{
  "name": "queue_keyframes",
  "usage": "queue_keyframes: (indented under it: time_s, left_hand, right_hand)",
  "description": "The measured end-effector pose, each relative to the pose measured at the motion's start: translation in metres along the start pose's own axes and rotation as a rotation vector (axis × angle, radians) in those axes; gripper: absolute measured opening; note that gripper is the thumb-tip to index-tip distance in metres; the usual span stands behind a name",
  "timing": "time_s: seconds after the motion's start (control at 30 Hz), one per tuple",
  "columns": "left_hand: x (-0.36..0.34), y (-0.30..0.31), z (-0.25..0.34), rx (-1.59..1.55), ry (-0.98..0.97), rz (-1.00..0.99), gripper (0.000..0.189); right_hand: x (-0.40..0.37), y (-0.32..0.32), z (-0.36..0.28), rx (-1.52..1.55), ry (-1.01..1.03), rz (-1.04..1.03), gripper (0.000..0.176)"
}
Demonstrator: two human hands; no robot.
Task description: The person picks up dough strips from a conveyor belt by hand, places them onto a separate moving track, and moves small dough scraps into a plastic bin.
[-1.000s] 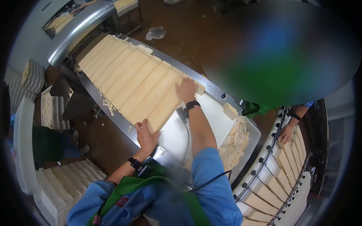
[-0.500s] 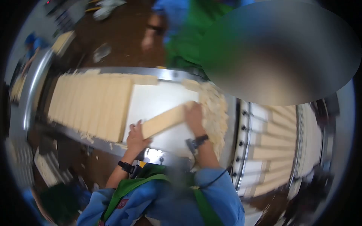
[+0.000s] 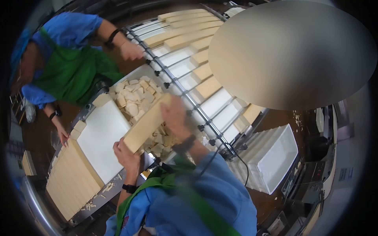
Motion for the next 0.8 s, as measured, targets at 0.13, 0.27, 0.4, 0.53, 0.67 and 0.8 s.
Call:
queue_keyframes:
  time_s: [0.13, 0.27, 0.4, 0.53, 0.67, 0.8]
  left_hand:
    - [0.008, -0.044, 0.133, 0.053, -0.295, -0.145, 0.081]
    - [-0.004, -0.078, 0.236, 0.046, -0.365, -0.463, 0.084]
    - [-0.006, -0.116, 0.280, 0.045, -0.361, -0.576, 0.081]
    - [0.007, -0.138, 0.298, 0.017, -0.414, -0.618, 0.071]
    - [0.016, -0.145, 0.294, 0.008, -0.446, -0.579, 0.065]
    - [0.016, -0.153, 0.294, -0.001, -0.380, -0.624, 0.062]
  right_hand:
    - [0.012, 0.137, 0.086, -0.016, -0.131, 0.230, 0.048]
    - [0.027, 0.192, 0.186, -0.059, -0.257, 0.220, 0.047]
    - [0.053, 0.198, 0.258, -0.130, -0.381, 0.060, 0.052]
    - [0.075, 0.178, 0.286, -0.343, -0.488, -0.338, 0.068]
    - [0.077, 0.175, 0.290, -0.432, -0.495, -0.367, 0.073]
    - [0.072, 0.185, 0.276, -0.479, -0.428, -0.284, 0.067]
Point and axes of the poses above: each hand's wrist, its own x-axis towards the middle knuckle, its own y-axis out of the back of the hand, z = x × y, the point moved 8 cm from there along x, towards the middle knuckle, and after that the axes turned 15 degrees about -z, right-handed, at the moved point
